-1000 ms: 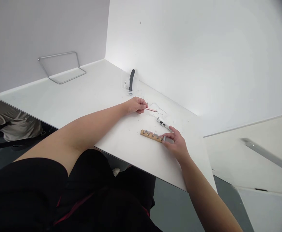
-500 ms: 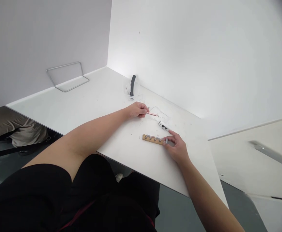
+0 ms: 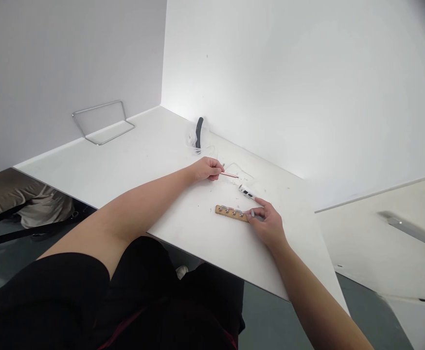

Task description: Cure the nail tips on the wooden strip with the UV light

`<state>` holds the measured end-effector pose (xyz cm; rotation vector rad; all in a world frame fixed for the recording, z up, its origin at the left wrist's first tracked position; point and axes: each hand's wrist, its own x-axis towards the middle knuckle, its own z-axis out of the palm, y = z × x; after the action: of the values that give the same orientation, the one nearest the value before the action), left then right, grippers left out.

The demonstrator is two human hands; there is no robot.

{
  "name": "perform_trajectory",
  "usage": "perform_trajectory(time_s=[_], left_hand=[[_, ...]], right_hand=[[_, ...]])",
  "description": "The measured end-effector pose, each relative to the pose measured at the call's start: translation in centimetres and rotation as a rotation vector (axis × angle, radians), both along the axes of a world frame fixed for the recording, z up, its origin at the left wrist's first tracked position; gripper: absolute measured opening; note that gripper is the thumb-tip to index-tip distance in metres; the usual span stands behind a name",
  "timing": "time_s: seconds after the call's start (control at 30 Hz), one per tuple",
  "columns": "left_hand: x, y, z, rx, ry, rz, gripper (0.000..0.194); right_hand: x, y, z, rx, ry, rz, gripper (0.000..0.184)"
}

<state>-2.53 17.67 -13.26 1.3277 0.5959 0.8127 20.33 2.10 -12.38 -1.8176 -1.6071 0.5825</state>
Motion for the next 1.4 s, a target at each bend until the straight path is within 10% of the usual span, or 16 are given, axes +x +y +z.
perform_trajectory(time_s=[1.4], left_hand=[[0.27,0.43,-0.50,-0.006,0.029,0.007,0.011]], right_hand=[[0.60,-0.25,0.33,0.074,0.338,-0.211,0.064]])
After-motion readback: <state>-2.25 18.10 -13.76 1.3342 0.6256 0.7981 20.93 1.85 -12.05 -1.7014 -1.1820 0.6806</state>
